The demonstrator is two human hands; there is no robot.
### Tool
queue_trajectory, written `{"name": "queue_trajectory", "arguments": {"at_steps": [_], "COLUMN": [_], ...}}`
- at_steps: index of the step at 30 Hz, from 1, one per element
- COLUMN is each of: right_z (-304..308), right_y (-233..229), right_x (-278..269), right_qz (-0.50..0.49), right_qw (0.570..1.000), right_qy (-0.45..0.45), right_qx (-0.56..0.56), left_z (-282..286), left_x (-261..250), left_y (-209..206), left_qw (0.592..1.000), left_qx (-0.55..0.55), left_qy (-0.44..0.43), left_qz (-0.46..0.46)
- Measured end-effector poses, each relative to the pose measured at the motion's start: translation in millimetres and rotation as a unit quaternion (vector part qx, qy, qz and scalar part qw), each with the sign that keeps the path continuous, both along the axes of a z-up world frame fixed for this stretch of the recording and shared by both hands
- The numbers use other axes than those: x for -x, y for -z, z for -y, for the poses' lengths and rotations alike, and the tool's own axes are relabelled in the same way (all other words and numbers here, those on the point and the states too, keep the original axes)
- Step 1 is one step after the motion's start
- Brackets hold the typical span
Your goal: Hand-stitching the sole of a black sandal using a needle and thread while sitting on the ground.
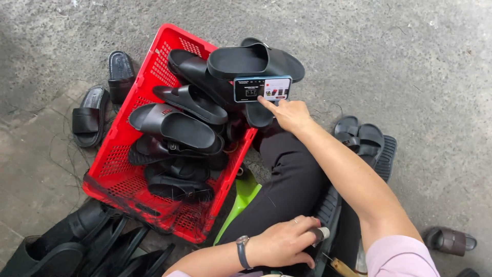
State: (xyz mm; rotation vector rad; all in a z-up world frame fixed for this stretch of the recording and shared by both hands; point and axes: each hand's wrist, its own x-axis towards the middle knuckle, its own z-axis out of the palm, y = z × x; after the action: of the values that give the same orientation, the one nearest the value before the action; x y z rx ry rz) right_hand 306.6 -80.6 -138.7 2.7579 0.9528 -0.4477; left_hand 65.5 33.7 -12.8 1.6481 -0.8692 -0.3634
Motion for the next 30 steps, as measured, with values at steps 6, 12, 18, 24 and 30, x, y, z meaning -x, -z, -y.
{"name": "queue_trajectory", "arguments": {"at_steps": [6, 12, 18, 24, 30], "right_z": [0.0, 11.8, 77.9, 130.2, 132.1], "right_y": [-11.8, -112.4, -188.8, -175.2, -176.8], "right_x": [-1.8, 48.7, 164.5, 300.7, 333.3], "right_qz": [0.024, 0.173, 0.056, -0.095, -0.129], "right_qw": [0.999, 0.967, 0.897, 0.917, 0.940], "right_qy": [-0.011, -0.012, 0.148, 0.196, 0.228], "right_qx": [0.024, -0.186, -0.412, -0.333, -0.220], "left_z": [-2.6, -7.8, -0.1, 15.5, 30.0], "left_x": [0.3, 3.4, 5.4, 13.9, 24.1], "left_y": [5.2, 2.6, 1.8, 2.4, 3.4], "left_qw": [1.000, 1.000, 0.999, 0.998, 0.995], "left_qx": [0.007, 0.017, 0.014, -0.027, -0.078], "left_qy": [0.008, -0.010, -0.029, -0.029, -0.036], "left_qz": [-0.003, 0.003, 0.039, 0.048, 0.054]}}
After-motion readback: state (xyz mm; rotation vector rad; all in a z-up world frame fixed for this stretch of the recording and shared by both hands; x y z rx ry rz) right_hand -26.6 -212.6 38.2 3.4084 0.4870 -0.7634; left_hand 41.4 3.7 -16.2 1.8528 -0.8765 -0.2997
